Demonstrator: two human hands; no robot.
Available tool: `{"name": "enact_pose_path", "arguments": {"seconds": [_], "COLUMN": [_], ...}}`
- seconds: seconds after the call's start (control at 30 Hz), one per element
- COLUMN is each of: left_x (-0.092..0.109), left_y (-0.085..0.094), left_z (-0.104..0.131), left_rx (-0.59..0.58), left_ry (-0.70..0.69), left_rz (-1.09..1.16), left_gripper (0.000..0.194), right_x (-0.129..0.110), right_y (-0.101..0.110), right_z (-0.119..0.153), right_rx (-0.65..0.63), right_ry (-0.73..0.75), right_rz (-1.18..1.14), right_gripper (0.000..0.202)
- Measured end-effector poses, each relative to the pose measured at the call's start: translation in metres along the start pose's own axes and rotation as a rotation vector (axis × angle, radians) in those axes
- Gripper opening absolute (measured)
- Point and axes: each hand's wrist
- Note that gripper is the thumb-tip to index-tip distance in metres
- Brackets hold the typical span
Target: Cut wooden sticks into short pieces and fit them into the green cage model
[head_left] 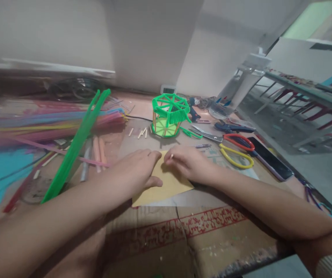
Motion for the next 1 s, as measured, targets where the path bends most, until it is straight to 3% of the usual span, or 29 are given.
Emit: {"name": "enact_pose_path", "arguments": {"seconds": [0.07,0.2,0.3,0.43,0.53,0.63,0.73,0.87,1.0], "left_x": [0.001,0.002,0.004,0.008,0.009,0.008,0.008,0.013,0.015], "left_y": [-0.001,-0.001,0.0,0.004,0.006,0.005,0.005,0.009,0.009], "left_z": [0.0,-0.001,-0.001,-0.002,-0.001,0.0,-0.001,-0.002,-0.001], "left_rx": [-0.007,0.011,0.011,-0.017,-0.031,-0.021,-0.032,-0.057,-0.047], "left_ry": [-0.007,0.01,0.004,0.044,0.043,0.029,0.018,0.064,0.051], "left_rz": [0.018,-0.003,0.013,0.01,0.023,-0.003,0.008,0.007,0.033], "left_gripper": [0.035,0.041,0.037,0.037,0.034,0.037,0.034,0.034,0.033], "right_x": [-0.001,-0.003,-0.005,-0.006,-0.005,-0.003,-0.003,-0.007,-0.009], "right_y": [-0.001,0.0,0.001,0.001,-0.001,-0.001,-0.001,-0.002,-0.004], "right_z": [0.0,0.0,-0.001,-0.001,-0.001,-0.001,-0.001,-0.001,-0.001], "right_rx": [-0.048,0.026,-0.043,0.002,-0.041,0.035,-0.062,0.006,-0.08], "right_ry": [0.068,-0.01,0.046,0.021,0.049,-0.053,-0.008,-0.055,0.021], "right_rz": [-0.04,0.084,0.019,0.08,0.038,0.07,0.015,0.099,0.116], "right_gripper": [0.015,0.018,0.018,0.018,0.016,0.019,0.018,0.018,0.016]}}
Point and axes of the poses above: each hand's wrist, its own z-axis away from the middle knuckle, its own y-axis out of the back of the hand, x = y × z, and after that the axes turned 5 degrees about z, right-handed
